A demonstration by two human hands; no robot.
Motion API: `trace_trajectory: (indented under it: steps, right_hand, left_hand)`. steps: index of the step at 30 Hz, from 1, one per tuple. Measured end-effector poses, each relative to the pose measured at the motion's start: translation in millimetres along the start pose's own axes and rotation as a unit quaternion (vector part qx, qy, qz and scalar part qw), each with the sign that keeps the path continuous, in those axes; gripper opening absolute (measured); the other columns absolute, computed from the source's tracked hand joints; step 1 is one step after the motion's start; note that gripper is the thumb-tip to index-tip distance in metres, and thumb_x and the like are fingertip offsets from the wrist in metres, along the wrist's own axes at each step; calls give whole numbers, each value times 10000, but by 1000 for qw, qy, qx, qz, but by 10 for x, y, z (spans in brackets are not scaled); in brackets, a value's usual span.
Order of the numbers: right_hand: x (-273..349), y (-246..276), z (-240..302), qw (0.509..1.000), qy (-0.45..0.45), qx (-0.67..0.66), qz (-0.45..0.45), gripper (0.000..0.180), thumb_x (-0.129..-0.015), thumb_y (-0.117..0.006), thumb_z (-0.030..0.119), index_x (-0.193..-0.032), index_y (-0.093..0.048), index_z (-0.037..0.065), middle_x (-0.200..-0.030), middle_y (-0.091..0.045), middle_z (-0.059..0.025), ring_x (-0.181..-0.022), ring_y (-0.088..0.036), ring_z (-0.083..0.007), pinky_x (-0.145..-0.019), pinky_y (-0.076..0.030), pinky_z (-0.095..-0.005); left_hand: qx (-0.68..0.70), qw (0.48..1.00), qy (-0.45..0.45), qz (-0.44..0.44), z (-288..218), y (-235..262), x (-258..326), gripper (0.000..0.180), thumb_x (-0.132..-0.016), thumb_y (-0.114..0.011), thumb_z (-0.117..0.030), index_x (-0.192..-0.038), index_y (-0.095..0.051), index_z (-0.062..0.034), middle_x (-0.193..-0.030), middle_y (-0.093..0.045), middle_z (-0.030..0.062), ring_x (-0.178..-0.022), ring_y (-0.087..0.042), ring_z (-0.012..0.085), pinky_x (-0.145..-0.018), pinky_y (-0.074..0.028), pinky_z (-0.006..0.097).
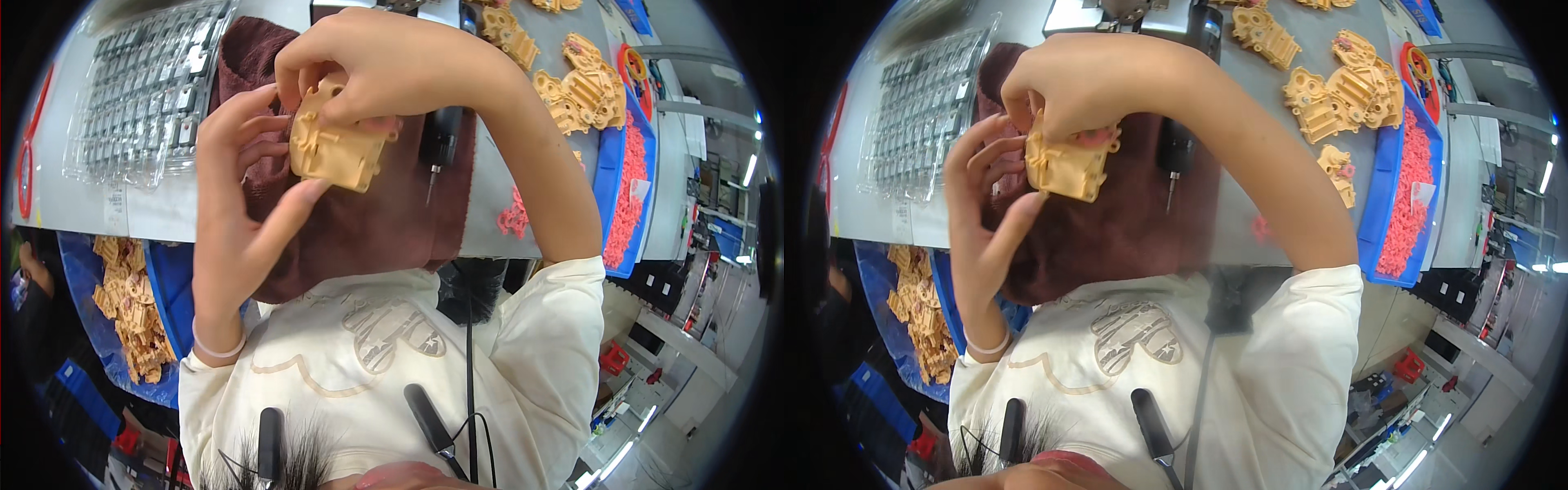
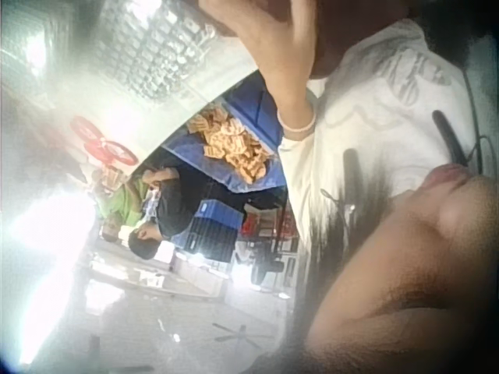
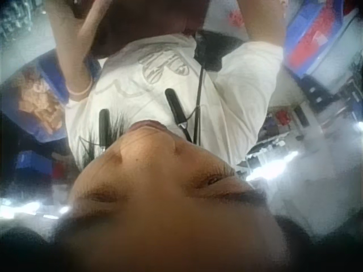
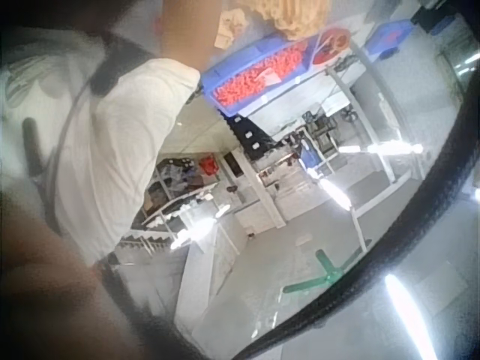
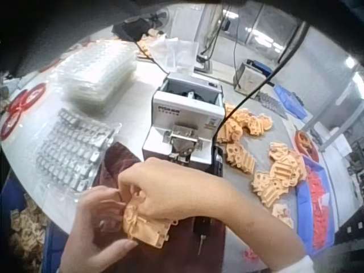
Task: The person assembles toy components by attaching small plastic pieces onto plastic casings and fastening them with screws using an electric screwdriver.
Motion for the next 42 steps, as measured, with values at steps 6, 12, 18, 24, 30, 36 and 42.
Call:
trace_trajectory:
  steps: [6,12,18,24,30,36,42]
  right_hand:
    - [480,16,-77,939,76,19,-335,285,-810,-717,187,-1034,-699,12,-870,-702,-131,-786,-692,-263,-733,-542,-349]
    - [1195,-316,-243,837,-355,-59,-412,467,-902,-739,327,-1205,-596,1,-724,-614,-57,-645,-595,-161,-616,-469,-330]
    - [1020,-615,-443,846,-376,-8,-379,583,-912,-721,327,-1298,-494,-45,-732,-651,-92,-572,-617,-215,-547,-459,-379]
    - [898,-507,-318,779,-426,-166,-429,692,-884,-722,155,-1459,-361,22,-781,-551,-55,-658,-528,-128,-606,-437,-279]
    - [1431,-646,-800,765,-262,-198,-554,609,-878,-727,179,-1363,-467,-82,-848,-681,-108,-685,-650,-128,-627,-529,-252]
    - [1613,-98,-39,683,-1,-323,-655,334,-867,-601,194,-1081,-571,-61,-880,-649,-126,-687,-609,-217,-638,-487,-360]
    - [1559,154,-188,681,80,-415,-598,342,-940,-628,473,-864,-567,146,-680,-570,-26,-572,-597,-159,-563,-541,-256]
  left_hand:
    - [-143,989,11,33,-33,-87,3,536,-786,-779,10,-1281,-589,-66,-1328,-512,122,-1121,-614,278,-911,-552,353]
    - [-190,981,-33,30,65,-179,8,549,-738,-826,-51,-1248,-626,-91,-1312,-564,115,-1167,-580,321,-965,-493,398]
    - [-274,958,-78,37,51,-190,-63,527,-728,-847,-101,-1217,-650,-91,-1275,-594,111,-1131,-591,314,-964,-489,395]
    - [-252,963,-85,38,135,-176,-61,518,-731,-847,-106,-1211,-654,-75,-1272,-600,117,-1159,-587,311,-981,-483,394]
    - [-186,970,-152,43,71,-106,-60,593,-736,-849,-110,-1279,-620,-50,-1291,-595,132,-1165,-586,276,-993,-472,359]
    - [-230,971,-58,1,-114,154,-223,377,-844,-742,-106,-1175,-621,27,-1150,-638,139,-1045,-611,219,-905,-458,304]
    - [-171,980,-72,78,-97,74,-393,366,-860,-746,-93,-1179,-617,32,-1101,-653,138,-1016,-623,219,-894,-482,320]
Point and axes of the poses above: each hand's wrist, its own x-axis away from the middle knuckle, its own y-axis out of the back of the hand, z = x × y, the point moved 3 cm from there along -x, towards the middle knuckle
